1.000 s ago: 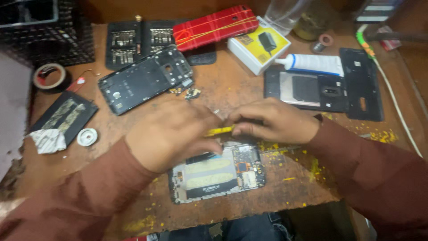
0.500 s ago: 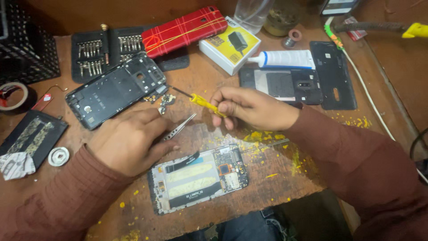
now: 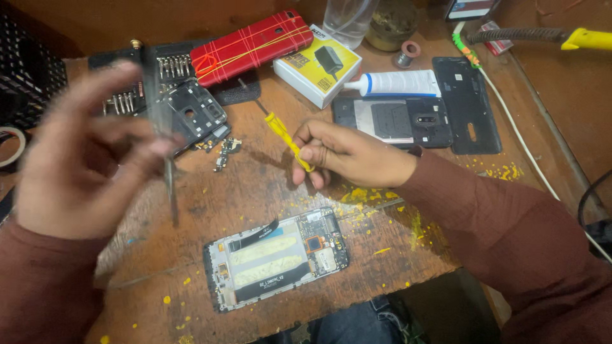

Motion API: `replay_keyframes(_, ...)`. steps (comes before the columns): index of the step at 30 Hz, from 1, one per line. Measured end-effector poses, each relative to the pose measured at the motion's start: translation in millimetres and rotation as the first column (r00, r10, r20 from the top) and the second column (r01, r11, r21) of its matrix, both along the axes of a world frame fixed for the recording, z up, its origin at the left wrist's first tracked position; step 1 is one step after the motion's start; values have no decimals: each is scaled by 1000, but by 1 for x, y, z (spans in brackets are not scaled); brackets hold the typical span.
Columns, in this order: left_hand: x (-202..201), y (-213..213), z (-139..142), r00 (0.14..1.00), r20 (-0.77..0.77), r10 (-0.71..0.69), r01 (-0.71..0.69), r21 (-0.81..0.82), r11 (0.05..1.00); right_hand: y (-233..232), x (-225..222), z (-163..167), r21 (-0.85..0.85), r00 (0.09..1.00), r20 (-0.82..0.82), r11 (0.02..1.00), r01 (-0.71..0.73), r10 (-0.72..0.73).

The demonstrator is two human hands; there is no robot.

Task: The person uses tweezers to place and adjust small components on a disassembled mobile phone motherboard. They then use a yellow screwdriver to tighten screws on the phone's back cover.

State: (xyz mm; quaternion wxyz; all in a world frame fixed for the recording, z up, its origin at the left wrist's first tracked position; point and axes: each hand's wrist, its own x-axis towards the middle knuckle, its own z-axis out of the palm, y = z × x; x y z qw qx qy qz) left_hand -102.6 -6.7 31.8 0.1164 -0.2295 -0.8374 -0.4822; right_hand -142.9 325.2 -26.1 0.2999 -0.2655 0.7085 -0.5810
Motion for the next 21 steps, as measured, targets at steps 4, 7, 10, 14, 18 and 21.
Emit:
replay_keyframes(4,-11,-11,3,967,187,-175,82,423,902,-1,0,2,18,1000,-21,1000,2,-2)
replay_keyframes(7,-16,-19,1,935,244,-256,56,613,788,-2,1,4,38,998,-59,999,-13,15)
replay_keyframes(10,-12,-28,-4,964,212,-161,38,488,872,-3,0,6,88,999,-47,996,0,4)
replay_keyframes(14,-14,-31,-11,987,149,-60,33,179,983,-5,0,5,52,999,-51,999,-8,11)
replay_keyframes(18,-16,-29,-13,991,95,92,-80,-118,990,-3,-2,3,99,998,-58,995,-9,14)
replay_keyframes(21,-21,-30,-13,994,-59,93,-106,-294,950,-2,-3,2,95,999,-46,995,-5,10)
